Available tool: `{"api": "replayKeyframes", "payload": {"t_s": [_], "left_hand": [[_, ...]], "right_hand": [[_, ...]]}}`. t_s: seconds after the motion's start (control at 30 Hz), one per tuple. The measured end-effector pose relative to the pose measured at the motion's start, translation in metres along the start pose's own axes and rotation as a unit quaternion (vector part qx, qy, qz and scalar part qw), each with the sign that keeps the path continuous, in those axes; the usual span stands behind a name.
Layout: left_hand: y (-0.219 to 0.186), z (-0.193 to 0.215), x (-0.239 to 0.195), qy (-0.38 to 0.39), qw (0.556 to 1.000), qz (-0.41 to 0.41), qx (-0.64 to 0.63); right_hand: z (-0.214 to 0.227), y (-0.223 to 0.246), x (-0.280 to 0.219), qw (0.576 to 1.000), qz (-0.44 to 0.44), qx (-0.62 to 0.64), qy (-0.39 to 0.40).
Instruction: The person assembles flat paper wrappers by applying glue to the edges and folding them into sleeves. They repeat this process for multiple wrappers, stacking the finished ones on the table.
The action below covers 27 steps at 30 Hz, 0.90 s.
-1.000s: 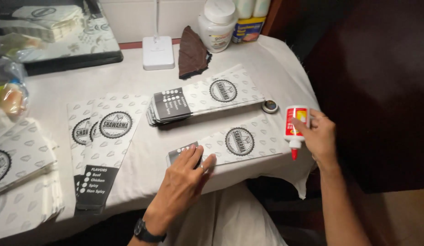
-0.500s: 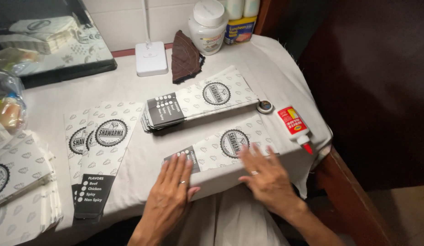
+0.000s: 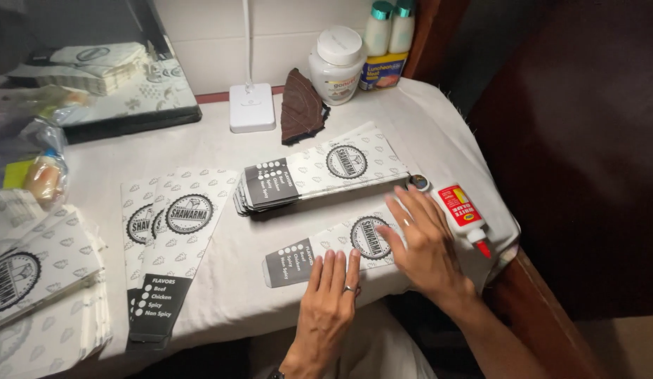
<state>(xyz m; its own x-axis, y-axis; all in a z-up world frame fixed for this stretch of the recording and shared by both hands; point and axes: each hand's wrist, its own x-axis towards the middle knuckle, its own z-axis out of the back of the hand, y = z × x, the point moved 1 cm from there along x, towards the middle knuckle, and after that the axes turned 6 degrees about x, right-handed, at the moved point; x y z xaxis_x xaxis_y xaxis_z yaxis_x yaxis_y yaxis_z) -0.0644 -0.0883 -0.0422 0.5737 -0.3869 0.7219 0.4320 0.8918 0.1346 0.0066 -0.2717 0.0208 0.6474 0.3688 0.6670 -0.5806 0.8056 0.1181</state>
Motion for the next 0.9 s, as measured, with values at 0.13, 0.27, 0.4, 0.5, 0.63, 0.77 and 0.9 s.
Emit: {"api": "replayKeyframes", "payload": {"t_s": [0.13, 0.27, 0.4, 0.5, 0.63, 0.77, 0.9], "left_hand": [[0.011, 0.032, -0.003, -0.038, 0.999, -0.012, 0.004], [0.044, 0.061, -0.013, -0.02, 0.994, 0.011, -0.104], [0.102, 0.058, -0.035, -0.059, 0.994, 0.077, -0.055], [0.154, 0.074, -0.022, 0.018, 0.905, 0.424, -0.026], [0.2, 0.065, -0.011, 0.108, 0.85, 0.515, 0.0], [0.204, 0.038, -0.032, 0.179, 0.871, 0.431, 0.151], [0.174, 0.038, -0.012, 0.043, 0.937, 0.279, 0.204]], "right_hand": [[-0.045, -0.028, 0.046, 0.998, -0.009, 0.045, 0.046], [-0.077, -0.04, 0.075, 0.989, 0.053, 0.092, 0.105], [-0.069, -0.028, 0.076, 0.984, 0.16, 0.07, 0.039], [-0.054, -0.017, 0.07, 0.981, 0.181, 0.071, 0.016], [-0.051, -0.026, 0.06, 0.981, 0.175, 0.076, 0.022], [-0.052, -0.029, 0.055, 0.976, 0.208, 0.062, -0.017], [-0.052, -0.027, 0.061, 0.974, 0.218, 0.052, -0.017]]}}
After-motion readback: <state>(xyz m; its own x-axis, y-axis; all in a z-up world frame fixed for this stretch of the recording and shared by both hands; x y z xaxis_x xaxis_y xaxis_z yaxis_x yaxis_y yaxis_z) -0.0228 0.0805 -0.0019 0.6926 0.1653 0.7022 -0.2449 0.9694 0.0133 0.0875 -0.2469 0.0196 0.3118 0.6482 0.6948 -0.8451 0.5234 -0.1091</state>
